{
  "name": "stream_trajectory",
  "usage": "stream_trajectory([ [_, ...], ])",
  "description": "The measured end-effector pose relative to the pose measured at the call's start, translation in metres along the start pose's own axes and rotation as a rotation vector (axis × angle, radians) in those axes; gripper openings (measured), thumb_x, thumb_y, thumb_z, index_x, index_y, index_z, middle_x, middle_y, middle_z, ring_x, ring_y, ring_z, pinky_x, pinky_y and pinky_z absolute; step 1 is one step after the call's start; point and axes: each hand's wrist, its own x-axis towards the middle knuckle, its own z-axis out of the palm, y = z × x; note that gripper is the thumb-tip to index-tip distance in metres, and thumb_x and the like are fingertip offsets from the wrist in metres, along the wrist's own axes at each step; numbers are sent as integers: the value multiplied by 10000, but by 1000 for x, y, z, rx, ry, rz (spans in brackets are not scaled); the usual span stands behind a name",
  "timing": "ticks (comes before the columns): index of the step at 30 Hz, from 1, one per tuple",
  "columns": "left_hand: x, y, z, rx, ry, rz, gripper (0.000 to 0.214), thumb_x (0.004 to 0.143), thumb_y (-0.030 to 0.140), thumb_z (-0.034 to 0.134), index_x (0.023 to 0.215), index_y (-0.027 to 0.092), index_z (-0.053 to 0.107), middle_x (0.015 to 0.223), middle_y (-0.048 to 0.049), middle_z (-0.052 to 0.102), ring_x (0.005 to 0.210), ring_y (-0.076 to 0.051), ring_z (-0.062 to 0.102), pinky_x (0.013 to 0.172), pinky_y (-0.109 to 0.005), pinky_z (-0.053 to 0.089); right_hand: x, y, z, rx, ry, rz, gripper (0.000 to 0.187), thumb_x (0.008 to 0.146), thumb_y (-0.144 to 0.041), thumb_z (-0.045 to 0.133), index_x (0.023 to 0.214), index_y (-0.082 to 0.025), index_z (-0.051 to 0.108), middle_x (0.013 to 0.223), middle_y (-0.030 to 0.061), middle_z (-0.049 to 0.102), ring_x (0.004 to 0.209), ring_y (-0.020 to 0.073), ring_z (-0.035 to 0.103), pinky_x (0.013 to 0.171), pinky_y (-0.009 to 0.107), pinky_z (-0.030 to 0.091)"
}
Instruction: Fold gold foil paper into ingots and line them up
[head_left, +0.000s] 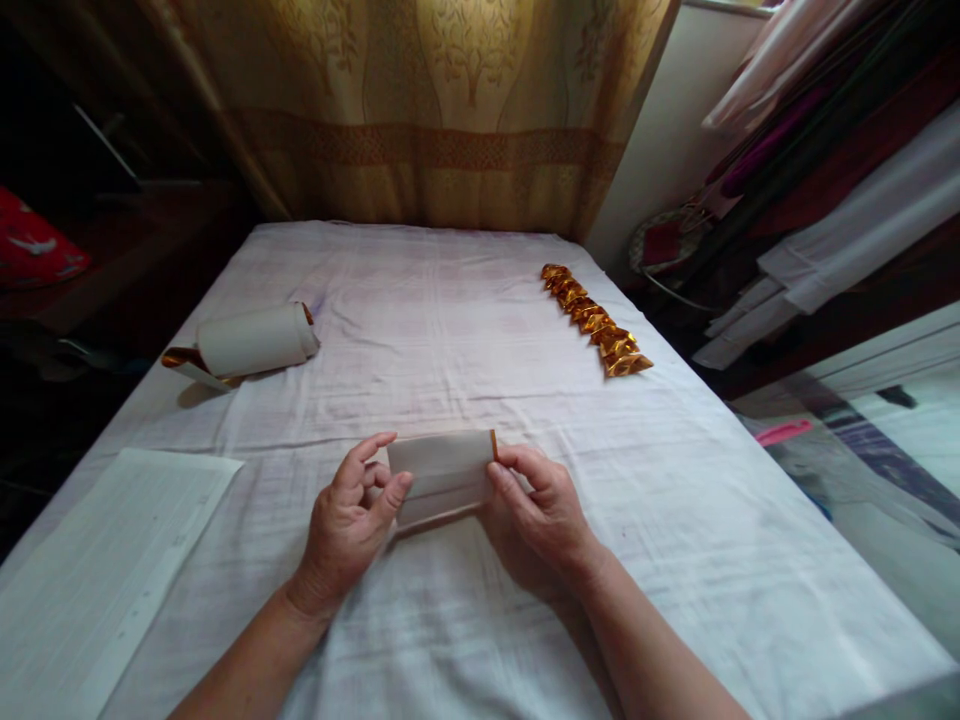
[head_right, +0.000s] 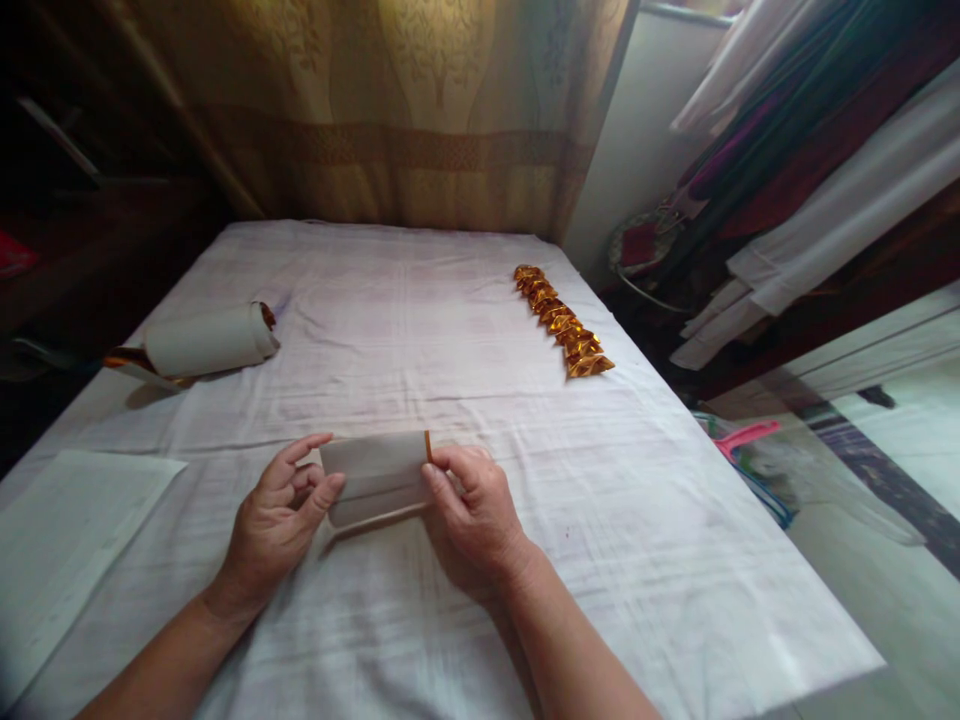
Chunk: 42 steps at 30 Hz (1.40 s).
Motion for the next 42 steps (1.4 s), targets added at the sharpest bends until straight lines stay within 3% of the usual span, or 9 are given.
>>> stream_trajectory([
  [5, 2, -2, 3, 28, -14, -17, 575, 923, 429, 546, 1435, 211, 403, 675, 74, 563, 562, -87, 546, 607, -205, 485, 0, -3, 5, -50, -39, 105, 223, 950, -312, 476, 866, -232, 667, 747, 12, 709, 714, 174, 657, 676, 276, 479],
  [10, 5, -6, 3, 338, 92, 269, 423, 909, 385, 577, 1303, 231, 570, 1187, -94, 639, 1098, -232, 610, 986, -405, 493, 2, 5, 10, -246, -49, 102, 231, 945, -292, 472, 838, -240, 671, 770, 20, 727, 720, 185, 649, 704, 296, 437],
  [15, -4, 2, 4, 452, -252, 543, 282, 941, 307, 549, 1200, 271, 652, 1295, -74, 651, 1259, -252, 548, 1143, -510, 332, 4, 10, 15, -317, -97, 120, 241, 946, -283, 483, 805, -235, 672, 733, 14, 721, 691, 179, 644, 732, 312, 414],
  [18, -11, 4, 6, 544, -380, 529, 414, 901, 386, 613, 1295, 260, 609, 1366, -98, 618, 1302, -289, 521, 1183, -582, 227, 5, 10, 17, -307, -68, 151, 229, 936, -285, 489, 1007, -228, 699, 751, 23, 731, 701, 194, 653, 756, 333, 430],
  [21, -14, 2, 8, 607, -369, 487, 495, 873, 401, 651, 1341, 258, 576, 1415, -117, 577, 1317, -305, 508, 1184, -601, 204, 5, 9, 15, -265, -59, 189, 342, 921, -291, 505, 1223, -199, 637, 711, 17, 713, 688, 201, 651, 776, 353, 455],
  [27, -12, -3, 9, 641, -297, 428, 486, 885, 405, 632, 1344, 257, 569, 1393, -113, 595, 1313, -314, 510, 1177, -628, 182, 1, 1, -3, -128, -263, 114, 490, 791, -201, 612, 1279, -234, 583, 978, 29, 733, 904, 204, 662, 899, 386, 446],
  [31, -11, -4, 9, 632, -296, 419, 464, 891, 381, 626, 1337, 263, 572, 1392, -104, 597, 1314, -310, 509, 1174, -626, 191, -2, -2, -6, -181, -337, -21, 587, 710, -44, 542, 1259, -244, 593, 1108, 56, 688, 1040, 209, 613, 946, 394, 391],
  [37, -10, -5, 8, 633, -320, 402, 410, 921, 373, 588, 1319, 276, 587, 1406, -95, 588, 1321, -302, 501, 1169, -620, 190, -4, -1, 2, -327, -320, -94, 283, 837, -129, 622, 1068, -273, 700, 972, 34, 660, 924, 189, 594, 889, 382, 364],
  [42, -9, -4, 7, 614, -340, 407, 363, 948, 382, 546, 1292, 287, 614, 1400, -94, 593, 1315, -293, 507, 1166, -624, 183, -4, -2, 0, -323, -274, -102, 157, 897, -244, 625, 1006, -270, 735, 1128, 70, 646, 1043, 227, 577, 922, 405, 404],
])
